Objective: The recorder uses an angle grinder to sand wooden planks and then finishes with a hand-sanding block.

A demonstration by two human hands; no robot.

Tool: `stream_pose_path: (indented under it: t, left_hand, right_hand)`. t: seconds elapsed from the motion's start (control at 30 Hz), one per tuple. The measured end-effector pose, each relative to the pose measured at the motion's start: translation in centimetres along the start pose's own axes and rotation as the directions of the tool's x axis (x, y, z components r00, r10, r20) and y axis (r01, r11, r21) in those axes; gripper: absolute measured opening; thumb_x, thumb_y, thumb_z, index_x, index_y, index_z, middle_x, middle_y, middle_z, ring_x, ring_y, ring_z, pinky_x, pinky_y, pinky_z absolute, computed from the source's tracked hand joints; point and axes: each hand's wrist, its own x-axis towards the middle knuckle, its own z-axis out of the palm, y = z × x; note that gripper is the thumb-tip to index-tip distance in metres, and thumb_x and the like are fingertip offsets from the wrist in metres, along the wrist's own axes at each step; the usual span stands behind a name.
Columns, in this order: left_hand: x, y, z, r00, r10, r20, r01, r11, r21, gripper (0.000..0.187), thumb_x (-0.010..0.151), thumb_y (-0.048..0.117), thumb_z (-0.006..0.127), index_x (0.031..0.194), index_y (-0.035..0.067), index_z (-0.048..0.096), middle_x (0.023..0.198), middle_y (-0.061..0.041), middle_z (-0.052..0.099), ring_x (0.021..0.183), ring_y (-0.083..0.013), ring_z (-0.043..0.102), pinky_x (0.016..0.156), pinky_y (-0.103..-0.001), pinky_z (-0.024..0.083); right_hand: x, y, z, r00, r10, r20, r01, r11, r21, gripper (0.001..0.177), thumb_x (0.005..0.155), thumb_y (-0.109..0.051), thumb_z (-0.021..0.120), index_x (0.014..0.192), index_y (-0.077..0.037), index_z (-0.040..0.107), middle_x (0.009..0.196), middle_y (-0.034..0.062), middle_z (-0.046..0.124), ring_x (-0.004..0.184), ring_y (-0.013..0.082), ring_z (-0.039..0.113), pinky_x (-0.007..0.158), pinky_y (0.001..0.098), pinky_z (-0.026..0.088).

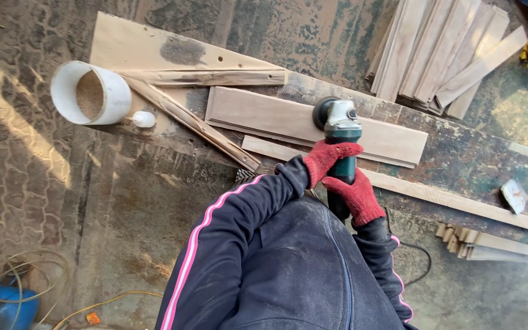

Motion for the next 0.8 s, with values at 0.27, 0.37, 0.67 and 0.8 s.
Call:
stream_pose_path:
  t: [0.27,0.37,0.67,0.8]
  left_hand:
    - [-0.5,0.2,-2.5,1.0,0.008,-0.001,-0.008,1.0,0.003,0.062,0.058,0.021,0.099,0.11,-0.001,0.072,0.084,-0.018,0.071,0.084,-0.0329,0.075,0.082,-0.049,0.061]
    - [-1.8,1.8,-4.0,0.999,0.036,-0.031,-0.037,0.998,-0.052,0.059,0.06,0.02,0.099,0.11,0.001,0.072,0.086,-0.019,0.073,0.084,-0.033,0.076,0.082,-0.048,0.062]
    - [-0.4,1.9,-4.2,0.997,0.019,-0.074,-0.025,0.997,-0.078,0.057,0.061,0.017,0.099,0.11,0.001,0.073,0.084,-0.021,0.073,0.082,-0.035,0.076,0.082,-0.049,0.062]
    - [0.1,1.3,-1.2,1.0,-0.006,0.021,0.006,1.0,-0.023,0.061,0.057,0.018,0.098,0.108,-0.001,0.071,0.082,-0.019,0.072,0.079,-0.0348,0.076,0.078,-0.049,0.063]
  right_hand:
    - [-2.0,-2.8,1.6,1.0,-0.016,0.024,0.016,1.0,0.013,0.069,0.056,-0.052,0.099,0.104,-0.012,0.071,0.088,0.0163,0.069,0.09,0.0298,0.068,0.085,0.0437,0.053]
    - [-2.2,-4.9,2.4,0.995,-0.039,0.093,0.043,0.998,-0.04,0.07,0.056,-0.052,0.097,0.106,-0.01,0.07,0.091,0.0184,0.069,0.094,0.0327,0.068,0.088,0.0451,0.052]
    - [-0.8,-5.1,2.5,0.993,-0.03,0.117,0.038,0.997,-0.062,0.072,0.057,-0.053,0.097,0.11,-0.012,0.07,0.094,0.0183,0.069,0.098,0.034,0.068,0.09,0.0456,0.051]
    - [0.2,-1.2,1.0,1.0,0.015,0.008,-0.014,1.0,-0.026,0.067,0.059,-0.056,0.098,0.106,-0.016,0.071,0.089,0.0149,0.069,0.091,0.0299,0.069,0.084,0.0437,0.053]
